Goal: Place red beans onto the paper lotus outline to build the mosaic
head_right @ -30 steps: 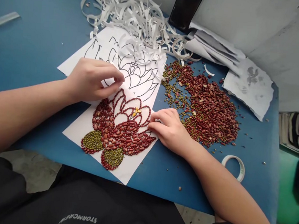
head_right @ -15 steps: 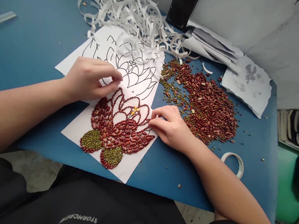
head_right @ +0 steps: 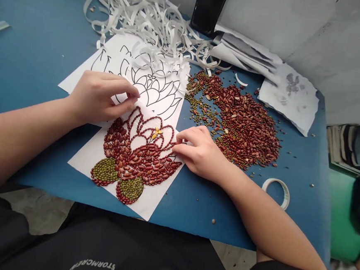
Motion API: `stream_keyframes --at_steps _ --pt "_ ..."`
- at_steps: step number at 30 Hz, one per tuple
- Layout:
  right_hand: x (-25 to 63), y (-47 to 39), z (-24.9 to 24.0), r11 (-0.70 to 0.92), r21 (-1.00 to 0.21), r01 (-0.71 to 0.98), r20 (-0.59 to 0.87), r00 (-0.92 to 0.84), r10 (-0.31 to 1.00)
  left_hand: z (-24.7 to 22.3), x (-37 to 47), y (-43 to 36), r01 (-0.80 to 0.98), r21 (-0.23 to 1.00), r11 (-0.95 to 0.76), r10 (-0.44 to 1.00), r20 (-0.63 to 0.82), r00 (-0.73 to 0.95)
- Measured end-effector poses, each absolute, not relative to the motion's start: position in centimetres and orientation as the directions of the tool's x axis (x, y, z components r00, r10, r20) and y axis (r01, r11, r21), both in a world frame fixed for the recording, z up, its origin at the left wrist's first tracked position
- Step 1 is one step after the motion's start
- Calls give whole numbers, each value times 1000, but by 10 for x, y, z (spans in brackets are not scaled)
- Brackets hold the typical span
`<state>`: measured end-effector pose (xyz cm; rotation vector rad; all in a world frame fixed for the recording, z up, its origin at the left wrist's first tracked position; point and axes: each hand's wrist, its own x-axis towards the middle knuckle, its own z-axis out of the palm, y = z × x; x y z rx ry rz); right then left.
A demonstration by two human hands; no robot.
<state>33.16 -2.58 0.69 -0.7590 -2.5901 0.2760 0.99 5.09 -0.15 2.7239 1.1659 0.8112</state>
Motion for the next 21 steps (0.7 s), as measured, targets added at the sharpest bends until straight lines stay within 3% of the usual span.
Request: stream_keyframes --at_steps 3,6,8,21 --pt "351 -8 18 734 -382 562 353 -645 678 -2 10 51 651 263 -712 687 453 568" --pt "376 17 21 526 -368 767 383 -390 837 -1 10 51 645 274 -713 687 459 564" --pt "391 31 16 431 -353 830 338 -317 886 -1 10 51 647 283 -708 693 449 563" --pt "403 47 -6 452 -285 845 297 -370 880 0 11 52 650 258 -715 685 447 575"
